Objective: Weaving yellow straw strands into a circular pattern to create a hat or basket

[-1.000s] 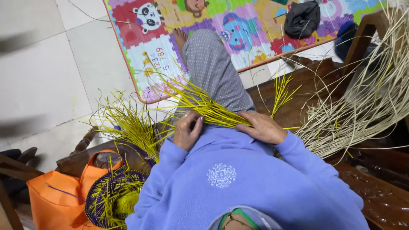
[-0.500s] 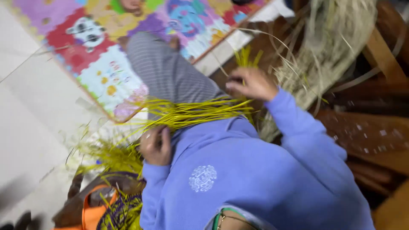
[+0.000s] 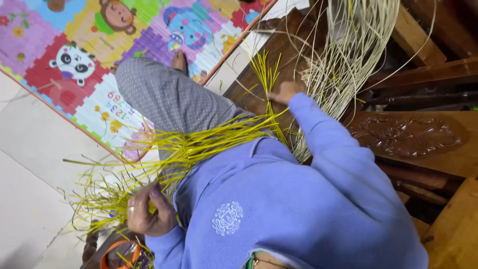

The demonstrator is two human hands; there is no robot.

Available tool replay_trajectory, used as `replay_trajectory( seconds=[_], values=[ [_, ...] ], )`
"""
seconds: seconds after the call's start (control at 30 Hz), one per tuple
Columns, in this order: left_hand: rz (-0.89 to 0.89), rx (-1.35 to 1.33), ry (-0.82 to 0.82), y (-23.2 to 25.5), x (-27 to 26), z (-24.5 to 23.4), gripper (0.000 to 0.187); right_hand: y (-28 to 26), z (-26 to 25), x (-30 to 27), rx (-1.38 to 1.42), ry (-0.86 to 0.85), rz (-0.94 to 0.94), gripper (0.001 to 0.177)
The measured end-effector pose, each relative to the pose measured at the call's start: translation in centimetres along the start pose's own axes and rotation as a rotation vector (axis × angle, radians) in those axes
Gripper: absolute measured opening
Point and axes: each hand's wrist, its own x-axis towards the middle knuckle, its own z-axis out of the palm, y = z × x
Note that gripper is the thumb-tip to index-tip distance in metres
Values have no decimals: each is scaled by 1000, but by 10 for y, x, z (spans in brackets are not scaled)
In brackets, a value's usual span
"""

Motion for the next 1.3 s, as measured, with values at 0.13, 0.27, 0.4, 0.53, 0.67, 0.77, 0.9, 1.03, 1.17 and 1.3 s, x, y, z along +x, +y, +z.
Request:
replay_trajectory(
  seconds=[0.13,0.27,0.4,0.53,0.67,0.77,0.9,1.03,1.17,1.3],
  values=[
    [-16,5,37,5,4,2,15,2,48,32,-196,-7,-61,61],
    [-8,-54,65,1,3,9,16,30,93,70,-46,108,-146,50],
    [-29,-105,41,2,3,6,13,30,71,49,619,84,-115,13],
    [-57,-97,61,-2,1,6,13,5,-15,-33,1005,-139,-24,62],
    [-57,-63,63,0,4,3,14,4,-56,-38,1066,-102,-152,26],
    [-75,-113,101,-3,4,3,11,-2,-97,-51,920,190,-477,46],
    [-90,-140,101,-2,10,-1,13,-17,-152,-89,970,476,-980,12],
    [-59,-186,77,8,26,-5,11,-36,-182,-126,1249,606,-1330,26],
    [-34,-220,69,7,40,-2,7,-72,-195,-162,1490,334,-1578,46],
    [-20,-233,27,10,54,1,8,-98,-192,-165,1727,123,-1657,42]
  ],
)
